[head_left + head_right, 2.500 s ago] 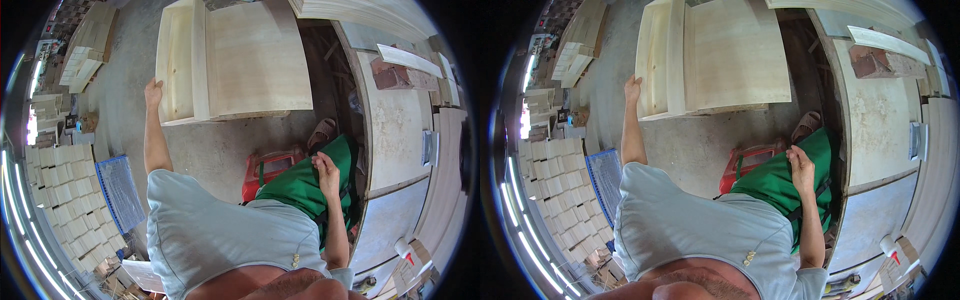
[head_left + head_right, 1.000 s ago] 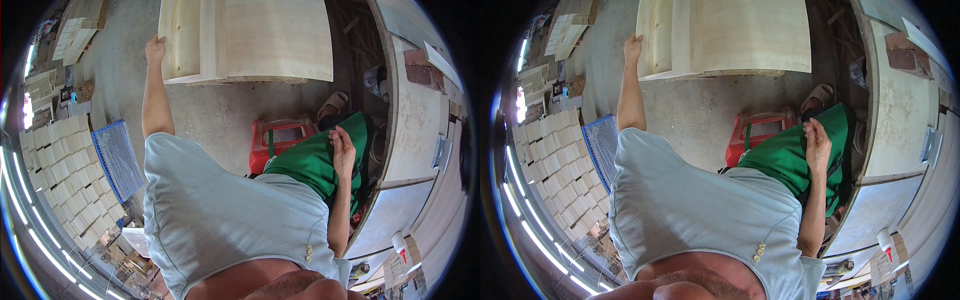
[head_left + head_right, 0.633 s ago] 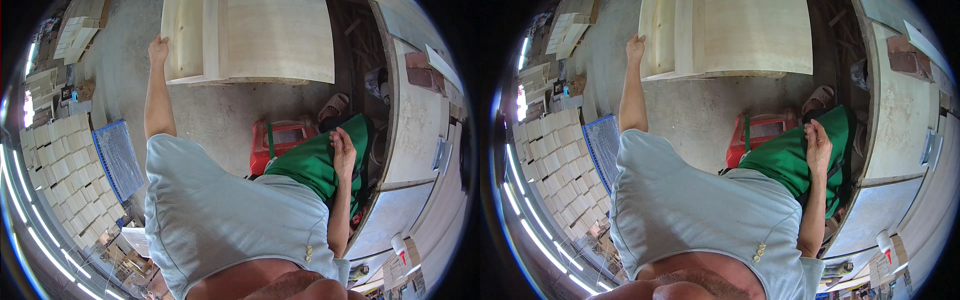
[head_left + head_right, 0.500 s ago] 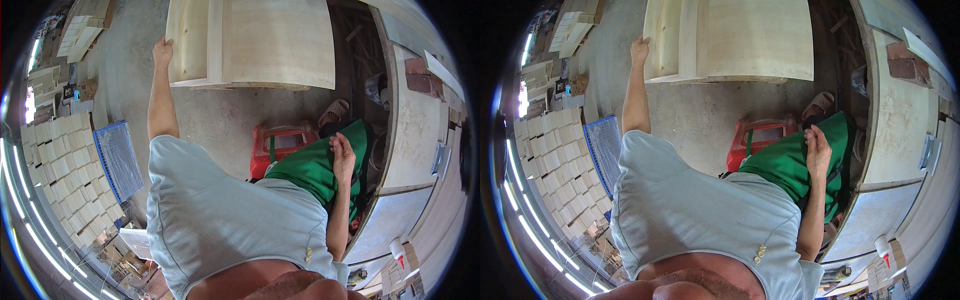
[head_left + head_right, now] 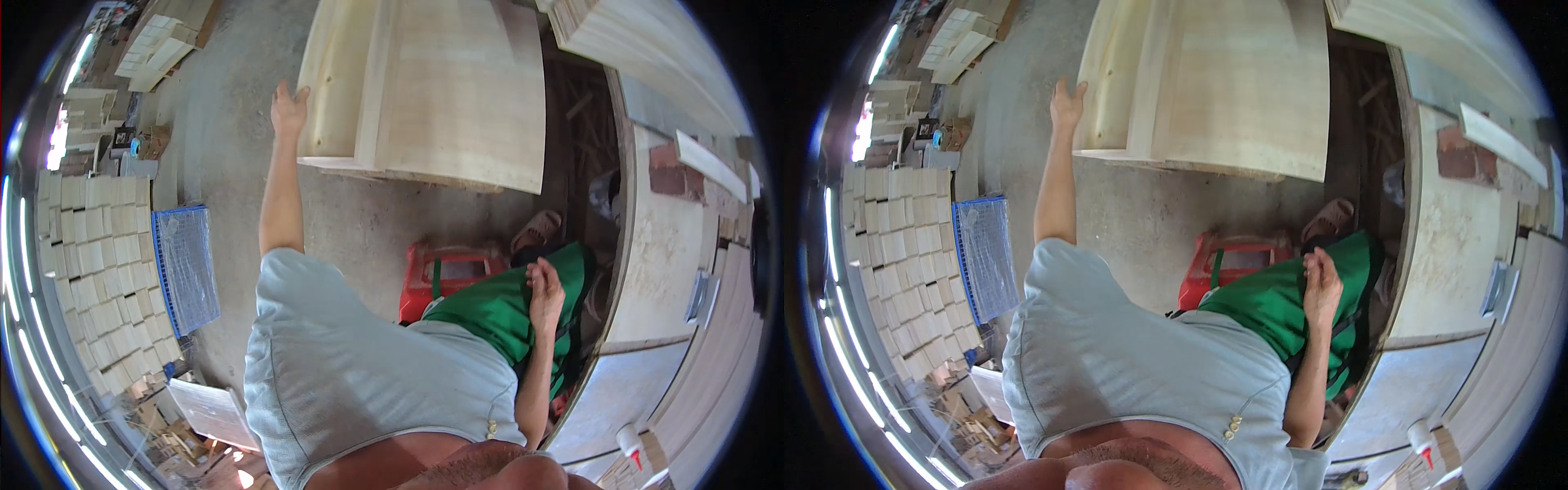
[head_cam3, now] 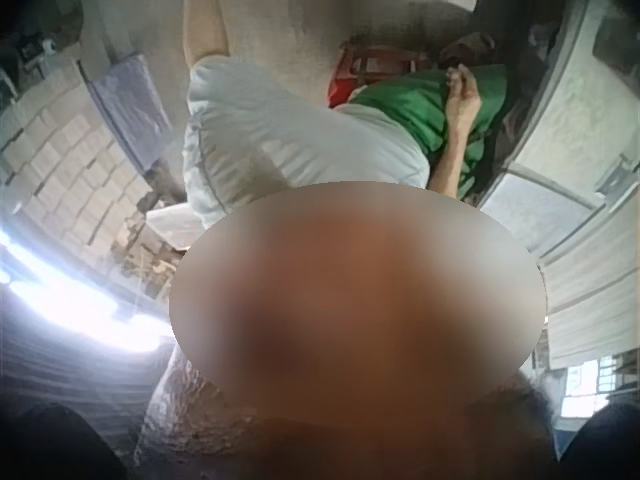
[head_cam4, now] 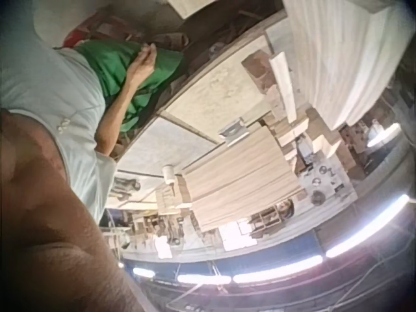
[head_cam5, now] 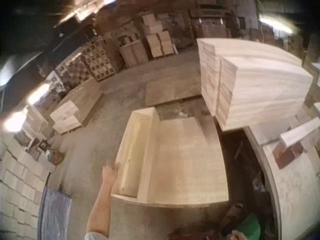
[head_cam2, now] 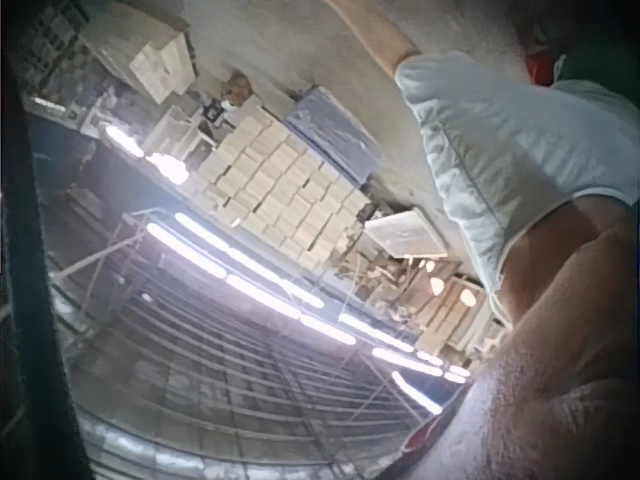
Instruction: Assembling wooden box components using wood glue and a pneumatic nail gun.
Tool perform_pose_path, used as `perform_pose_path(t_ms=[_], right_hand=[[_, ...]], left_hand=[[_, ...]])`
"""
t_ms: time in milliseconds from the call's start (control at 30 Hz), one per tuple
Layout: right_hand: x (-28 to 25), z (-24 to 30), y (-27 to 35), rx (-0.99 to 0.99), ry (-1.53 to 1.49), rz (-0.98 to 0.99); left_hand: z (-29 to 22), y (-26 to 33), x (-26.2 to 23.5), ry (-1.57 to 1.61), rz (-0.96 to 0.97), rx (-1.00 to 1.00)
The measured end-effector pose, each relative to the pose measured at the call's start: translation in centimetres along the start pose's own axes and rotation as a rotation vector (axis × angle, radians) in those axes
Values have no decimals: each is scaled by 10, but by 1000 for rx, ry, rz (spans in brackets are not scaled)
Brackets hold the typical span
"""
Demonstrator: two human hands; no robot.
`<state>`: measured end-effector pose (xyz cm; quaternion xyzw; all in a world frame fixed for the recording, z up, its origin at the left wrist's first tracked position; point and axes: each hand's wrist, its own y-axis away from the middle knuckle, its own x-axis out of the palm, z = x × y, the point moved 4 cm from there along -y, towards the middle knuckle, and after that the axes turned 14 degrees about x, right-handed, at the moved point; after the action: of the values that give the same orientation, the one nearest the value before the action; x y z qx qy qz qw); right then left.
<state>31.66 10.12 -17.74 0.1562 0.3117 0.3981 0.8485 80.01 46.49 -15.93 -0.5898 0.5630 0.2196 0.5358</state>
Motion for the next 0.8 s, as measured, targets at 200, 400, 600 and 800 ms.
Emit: perform_pose_path(t_ms=[200,400,600,800], right_hand=[[-2,-7,5,-22,-69,57],[-15,-12,17,-61,-193,111],[-57,-17,69,-301,-266,13],[-82,-72,112,-126,-454,-160]], left_hand=[[-118,85,-29,283,-255,301],[-292,184,-24,921,208,435],[-392,190,-82,1261,324,656],[-451,160,-189,1519,-87,985]])
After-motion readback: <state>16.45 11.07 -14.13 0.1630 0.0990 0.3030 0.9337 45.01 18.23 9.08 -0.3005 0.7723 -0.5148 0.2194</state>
